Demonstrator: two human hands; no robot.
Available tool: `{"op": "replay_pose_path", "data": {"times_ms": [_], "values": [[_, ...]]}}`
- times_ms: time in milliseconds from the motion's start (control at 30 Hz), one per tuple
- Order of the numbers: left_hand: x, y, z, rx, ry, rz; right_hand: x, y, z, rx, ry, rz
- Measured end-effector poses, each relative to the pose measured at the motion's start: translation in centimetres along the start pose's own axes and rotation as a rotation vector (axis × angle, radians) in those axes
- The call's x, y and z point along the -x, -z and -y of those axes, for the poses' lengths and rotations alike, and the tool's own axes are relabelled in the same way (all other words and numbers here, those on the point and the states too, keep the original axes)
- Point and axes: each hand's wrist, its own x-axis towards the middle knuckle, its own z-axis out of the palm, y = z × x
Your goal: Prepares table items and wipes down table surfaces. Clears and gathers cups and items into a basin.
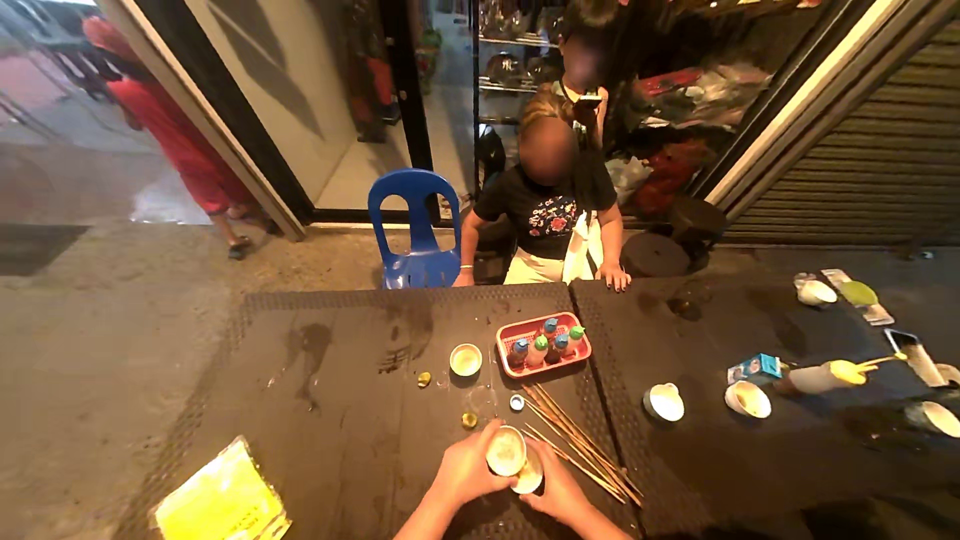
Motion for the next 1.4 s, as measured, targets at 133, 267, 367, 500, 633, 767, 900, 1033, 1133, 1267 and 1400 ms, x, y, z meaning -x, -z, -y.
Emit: {"op": "replay_pose_path", "data": {"times_ms": [133,267,367,500,633,767,900,1033,1133,1267,1400], "values": [[-0.4,-1.1,-1.0,-0.025,-0.031,0.072,-0.3,-0.3,0.6,0.013,-0.013,-0.015],[-0.8,-2.2,-1.2,-0.034,-0.038,0.100,-0.5,-0.4,0.5,-0.026,-0.019,-0.006],[-0.9,-2.2,-1.3,-0.053,-0.022,0.130,-0.7,-0.8,-0.3,-0.052,0.000,-0.029],[-0.5,-2.1,-1.9,-0.090,-0.020,0.160,-0.6,-0.6,-0.2,-0.096,0.010,-0.043],[-0.6,-2.4,-1.7,-0.123,0.004,0.139,-1.2,-1.0,-0.6,-0.096,0.028,-0.050],[-1.0,-2.5,-1.9,-0.163,0.051,0.172,-1.4,-1.1,-0.8,-0.122,0.054,-0.057],[-1.4,-2.6,-1.5,-0.152,0.048,0.205,-1.6,-1.8,-1.4,-0.154,0.097,-0.124],[-2.4,-0.7,0.4,0.036,0.138,0.106,-1.9,-1.9,-1.6,-0.146,0.128,-0.150],[-3.8,2.1,2.5,0.102,0.225,-0.113,-1.5,-1.3,-1.0,-0.131,0.119,-0.105],[-6.5,6.0,4.9,0.021,0.350,-0.272,-1.7,-0.9,-1.0,-0.105,0.131,-0.088],[-9.0,8.3,5.9,-0.103,0.439,-0.187,-2.1,-1.2,-1.7,-0.106,0.125,-0.086]]}}
